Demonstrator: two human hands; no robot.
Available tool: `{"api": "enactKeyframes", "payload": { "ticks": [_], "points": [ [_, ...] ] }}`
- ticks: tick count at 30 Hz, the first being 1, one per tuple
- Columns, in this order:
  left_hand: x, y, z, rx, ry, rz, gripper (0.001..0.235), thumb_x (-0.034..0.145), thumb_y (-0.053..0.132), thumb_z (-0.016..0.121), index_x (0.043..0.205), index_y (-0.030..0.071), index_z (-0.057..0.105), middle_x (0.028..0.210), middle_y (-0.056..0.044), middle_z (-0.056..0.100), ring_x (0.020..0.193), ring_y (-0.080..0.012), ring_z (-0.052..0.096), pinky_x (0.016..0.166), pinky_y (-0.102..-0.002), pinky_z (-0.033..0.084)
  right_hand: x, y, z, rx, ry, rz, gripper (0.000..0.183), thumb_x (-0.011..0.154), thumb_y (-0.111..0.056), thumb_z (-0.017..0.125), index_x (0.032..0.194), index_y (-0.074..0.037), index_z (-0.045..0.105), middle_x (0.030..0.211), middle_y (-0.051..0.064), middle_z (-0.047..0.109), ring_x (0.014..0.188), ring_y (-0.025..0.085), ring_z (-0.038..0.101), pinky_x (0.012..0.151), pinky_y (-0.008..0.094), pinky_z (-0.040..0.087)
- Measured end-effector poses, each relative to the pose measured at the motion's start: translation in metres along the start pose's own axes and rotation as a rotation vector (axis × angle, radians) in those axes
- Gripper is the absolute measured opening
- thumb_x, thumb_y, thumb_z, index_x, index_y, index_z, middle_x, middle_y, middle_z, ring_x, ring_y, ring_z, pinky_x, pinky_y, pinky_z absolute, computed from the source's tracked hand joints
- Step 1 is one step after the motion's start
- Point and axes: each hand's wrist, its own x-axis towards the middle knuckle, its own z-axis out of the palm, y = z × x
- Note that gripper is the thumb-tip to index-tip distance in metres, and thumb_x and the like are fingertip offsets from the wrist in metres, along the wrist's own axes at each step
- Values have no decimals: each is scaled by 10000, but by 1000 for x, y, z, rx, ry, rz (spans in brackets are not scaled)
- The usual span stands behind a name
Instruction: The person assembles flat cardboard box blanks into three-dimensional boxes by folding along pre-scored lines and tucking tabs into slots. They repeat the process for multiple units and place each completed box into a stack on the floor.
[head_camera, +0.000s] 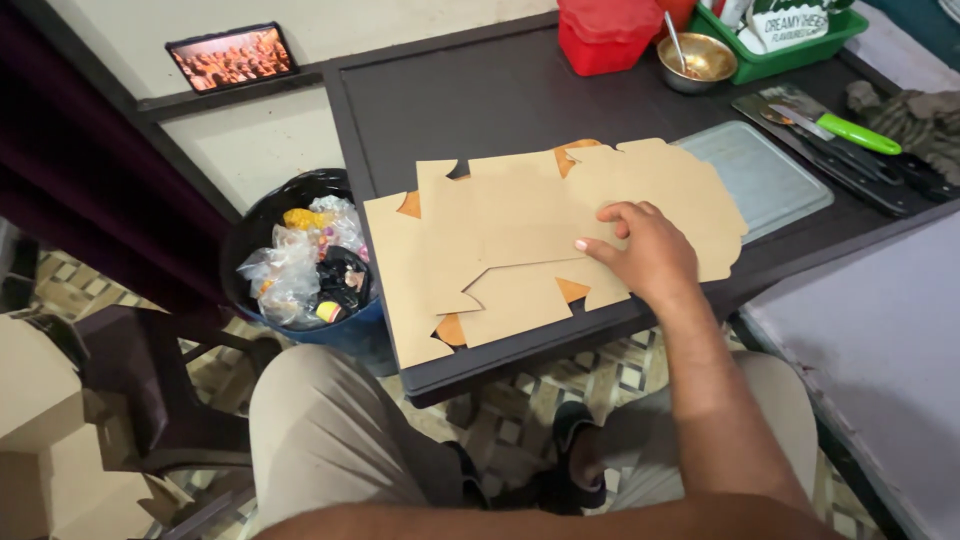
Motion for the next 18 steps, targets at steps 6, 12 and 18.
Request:
{"api": "enactKeyframes", "payload": {
  "ticks": [6,12,18],
  "points": [
    [11,-13,-1,129,-78,61,177,1007,160,607,1161,121,685,1176,-55,731,1111,-230,721,971,-350,570,0,3,1,11,16,-19,479,753,-444,861,1126,-176,722,990,24,656,892,213,659,776,371,534],
    [22,-85,-19,528,-15,-23,192,925,185,666,1090,168,761,1074,-74,746,1036,-300,710,897,-427,547,-3,20,11,130,39,-138,493,773,-441,856,1146,-159,698,963,65,613,869,225,635,776,366,531],
    [6,-159,-49,952,72,-434,671,777,463,766,1312,96,596,1373,-137,584,1290,-336,521,1002,-540,413,-4,-10,-6,-5,4,-18,450,772,-458,835,1114,-190,716,989,17,664,889,210,674,764,377,537]
  ]
}}
